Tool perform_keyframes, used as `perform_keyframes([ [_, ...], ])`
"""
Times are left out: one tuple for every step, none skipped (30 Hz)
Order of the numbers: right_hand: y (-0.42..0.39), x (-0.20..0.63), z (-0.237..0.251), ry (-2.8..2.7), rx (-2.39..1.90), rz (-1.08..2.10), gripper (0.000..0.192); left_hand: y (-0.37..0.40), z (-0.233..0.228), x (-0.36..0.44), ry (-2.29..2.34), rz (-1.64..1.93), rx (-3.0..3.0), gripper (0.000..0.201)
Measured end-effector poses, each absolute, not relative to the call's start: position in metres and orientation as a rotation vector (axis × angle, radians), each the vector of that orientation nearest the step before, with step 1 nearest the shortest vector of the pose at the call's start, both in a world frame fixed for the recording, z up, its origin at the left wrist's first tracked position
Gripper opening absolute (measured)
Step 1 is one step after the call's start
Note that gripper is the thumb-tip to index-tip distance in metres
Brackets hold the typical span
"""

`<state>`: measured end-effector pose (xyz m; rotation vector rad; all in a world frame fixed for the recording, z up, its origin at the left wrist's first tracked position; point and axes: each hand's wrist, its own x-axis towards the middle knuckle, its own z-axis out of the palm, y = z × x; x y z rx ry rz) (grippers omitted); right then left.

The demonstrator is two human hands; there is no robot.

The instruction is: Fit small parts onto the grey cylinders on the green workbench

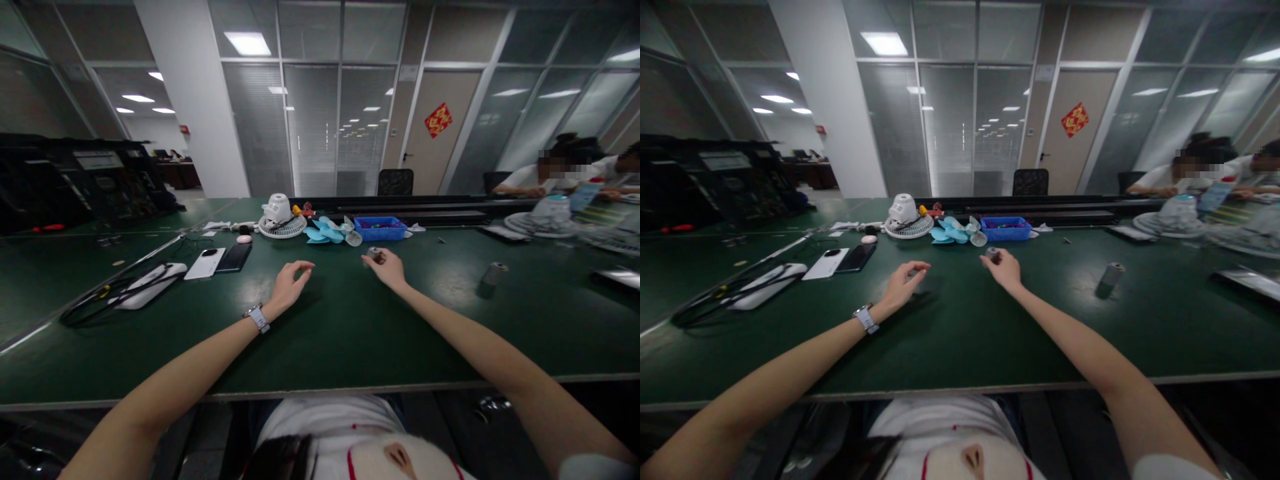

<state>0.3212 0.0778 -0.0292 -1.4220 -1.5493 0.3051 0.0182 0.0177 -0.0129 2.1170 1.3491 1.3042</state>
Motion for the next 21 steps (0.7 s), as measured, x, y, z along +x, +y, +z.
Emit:
perform_keyframes([
  [0.068, 0.298, -0.030, -1.622, -1.297, 0.412, 0.044, 0.013, -0.011, 0.021, 1.304, 1.303, 2.168, 0.032],
  [0.057, 0.277, -0.030, -1.684, -1.190, 0.500, 0.043, 0.008, -0.009, 0.024, 1.257, 1.304, 2.204, 0.034],
  [0.046, 0.260, -0.030, -1.742, -1.099, 0.575, 0.042, 0.004, -0.008, 0.027, 1.209, 1.295, 2.230, 0.037],
  [0.035, 0.245, -0.030, -1.793, -1.031, 0.634, 0.040, 0.001, -0.007, 0.030, 1.163, 1.274, 2.250, 0.039],
  [0.026, 0.234, -0.030, -1.841, -0.989, 0.679, 0.038, -0.001, -0.007, 0.032, 1.126, 1.248, 2.266, 0.040],
  [0.019, 0.227, -0.030, -1.881, -0.968, 0.712, 0.036, -0.002, -0.007, 0.034, 1.095, 1.215, 2.283, 0.040],
  [0.013, 0.222, -0.031, -1.911, -0.964, 0.734, 0.036, -0.003, -0.007, 0.035, 1.071, 1.186, 2.300, 0.038],
  [0.009, 0.220, -0.031, -1.937, -0.969, 0.742, 0.035, -0.002, -0.007, 0.036, 1.058, 1.169, 2.312, 0.035],
  [0.007, 0.219, -0.032, -1.959, -0.977, 0.735, 0.033, -0.002, -0.006, 0.037, 1.057, 1.162, 2.317, 0.030],
  [0.006, 0.220, -0.033, -1.978, -0.981, 0.715, 0.032, -0.001, -0.005, 0.037, 1.063, 1.160, 2.314, 0.027],
  [0.006, 0.221, -0.033, -1.996, -0.980, 0.691, 0.031, 0.000, -0.004, 0.037, 1.072, 1.162, 2.306, 0.025],
  [0.006, 0.222, -0.034, -2.011, -0.976, 0.665, 0.031, 0.000, -0.002, 0.036, 1.083, 1.167, 2.295, 0.024],
  [0.006, 0.222, -0.034, -2.022, -0.974, 0.643, 0.031, 0.001, 0.001, 0.036, 1.089, 1.170, 2.289, 0.023],
  [0.006, 0.222, -0.035, -2.028, -0.973, 0.628, 0.032, 0.000, 0.004, 0.036, 1.088, 1.168, 2.296, 0.021],
  [0.006, 0.222, -0.035, -2.027, -0.978, 0.621, 0.032, 0.000, 0.007, 0.035, 1.081, 1.162, 2.319, 0.019],
  [0.005, 0.222, -0.035, -2.027, -0.985, 0.617, 0.032, -0.001, 0.010, 0.035, 1.075, 1.150, 2.353, 0.017],
  [0.005, 0.221, -0.035, -2.027, -0.993, 0.613, 0.032, -0.001, 0.012, 0.034, 1.076, 1.131, 2.392, 0.016],
  [0.004, 0.221, -0.034, -2.028, -1.002, 0.607, 0.032, -0.002, 0.014, 0.034, 1.083, 1.105, 2.428, 0.015],
  [0.003, 0.221, -0.033, -2.032, -1.007, 0.604, 0.031, -0.002, 0.016, 0.034, 1.098, 1.077, 2.454, 0.015],
  [0.002, 0.220, -0.032, -2.036, -1.013, 0.603, 0.032, -0.002, 0.016, 0.035, 1.120, 1.054, 2.468, 0.016],
  [0.002, 0.220, -0.031, -2.037, -1.020, 0.606, 0.033, -0.001, 0.016, 0.035, 1.142, 1.039, 2.473, 0.016],
])
